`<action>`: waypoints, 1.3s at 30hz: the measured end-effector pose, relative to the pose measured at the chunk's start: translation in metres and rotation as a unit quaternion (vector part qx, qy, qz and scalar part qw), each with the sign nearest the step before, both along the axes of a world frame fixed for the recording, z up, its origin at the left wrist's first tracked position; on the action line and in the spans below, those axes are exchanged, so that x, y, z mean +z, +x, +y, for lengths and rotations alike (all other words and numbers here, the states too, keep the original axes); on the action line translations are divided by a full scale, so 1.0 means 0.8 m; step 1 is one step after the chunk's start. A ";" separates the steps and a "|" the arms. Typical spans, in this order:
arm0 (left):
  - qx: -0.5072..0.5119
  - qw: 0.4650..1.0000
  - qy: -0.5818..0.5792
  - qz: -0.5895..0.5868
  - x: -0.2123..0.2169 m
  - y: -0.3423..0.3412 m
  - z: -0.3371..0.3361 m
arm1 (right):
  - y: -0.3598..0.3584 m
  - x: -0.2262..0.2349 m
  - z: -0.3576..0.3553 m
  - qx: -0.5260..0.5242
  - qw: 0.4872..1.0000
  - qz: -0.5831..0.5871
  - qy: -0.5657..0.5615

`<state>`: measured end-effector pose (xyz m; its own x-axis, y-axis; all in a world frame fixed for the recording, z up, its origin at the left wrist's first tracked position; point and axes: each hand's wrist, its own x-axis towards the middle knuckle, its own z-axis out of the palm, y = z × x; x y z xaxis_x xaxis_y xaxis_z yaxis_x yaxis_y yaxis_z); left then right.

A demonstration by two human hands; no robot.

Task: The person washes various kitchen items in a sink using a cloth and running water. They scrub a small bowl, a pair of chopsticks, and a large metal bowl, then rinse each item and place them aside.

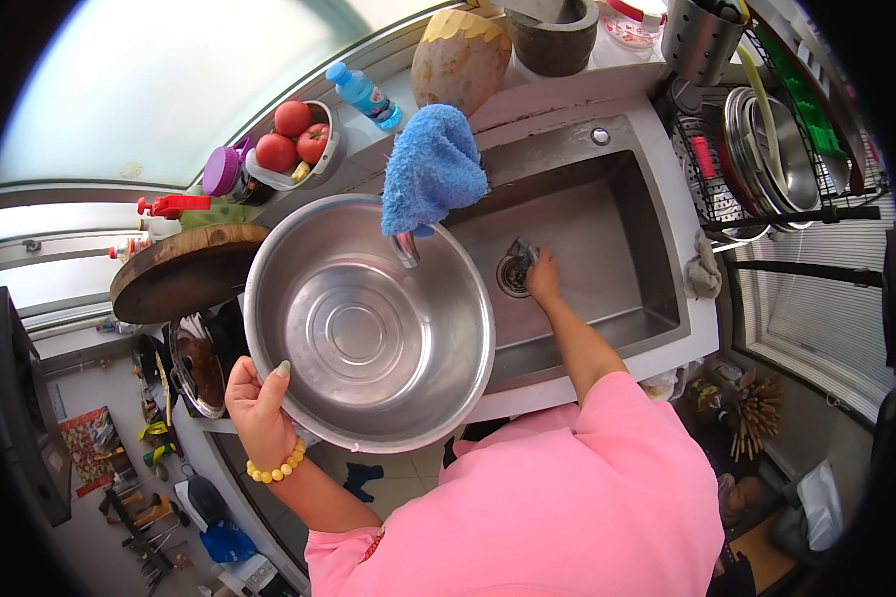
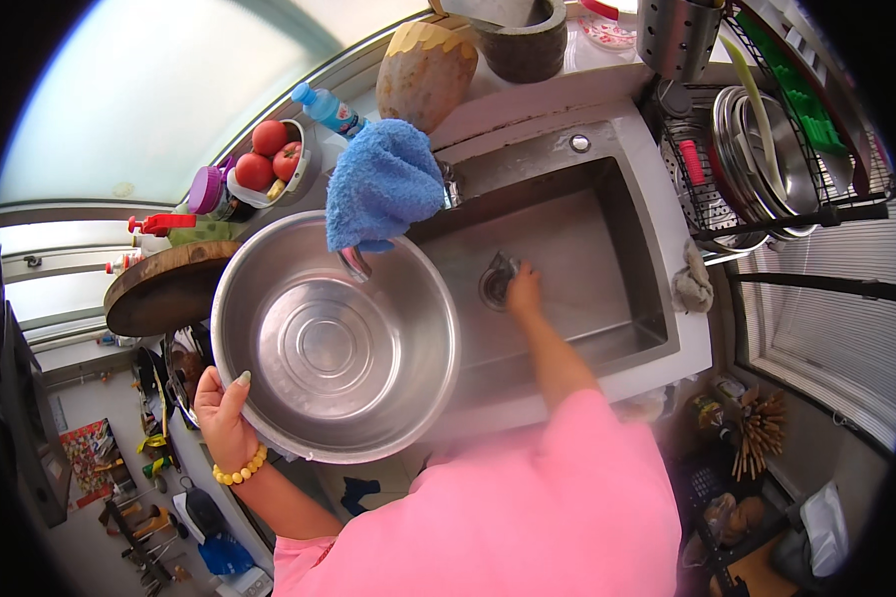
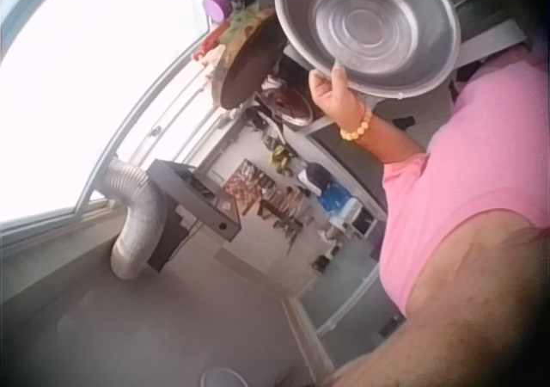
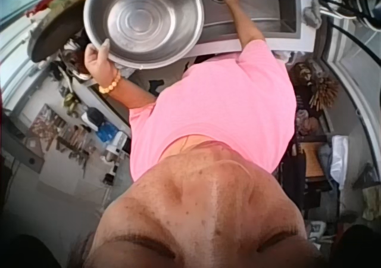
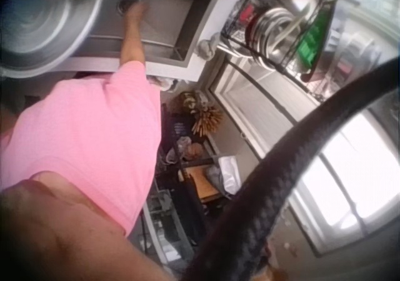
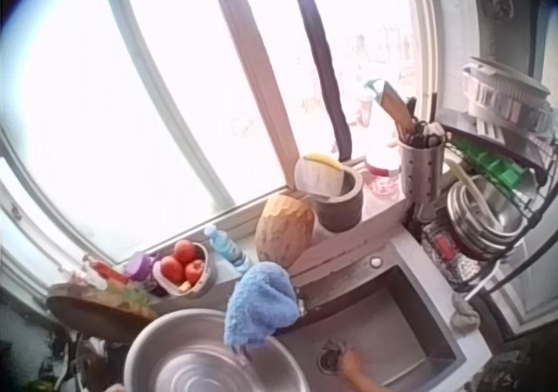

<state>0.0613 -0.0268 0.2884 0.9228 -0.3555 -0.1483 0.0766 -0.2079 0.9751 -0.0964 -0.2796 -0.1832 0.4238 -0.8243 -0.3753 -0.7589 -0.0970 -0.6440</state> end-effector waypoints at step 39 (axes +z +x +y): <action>-0.016 0.999 -0.031 0.012 -0.019 -0.024 0.024 | -0.069 0.129 0.009 0.307 0.886 -0.099 -0.333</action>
<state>0.0422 -0.0073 0.2731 0.9069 -0.3946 -0.1475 0.0947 -0.1501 0.9841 -0.1516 -0.2725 -0.0801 0.8726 -0.4263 0.2384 -0.3102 -0.8607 -0.4037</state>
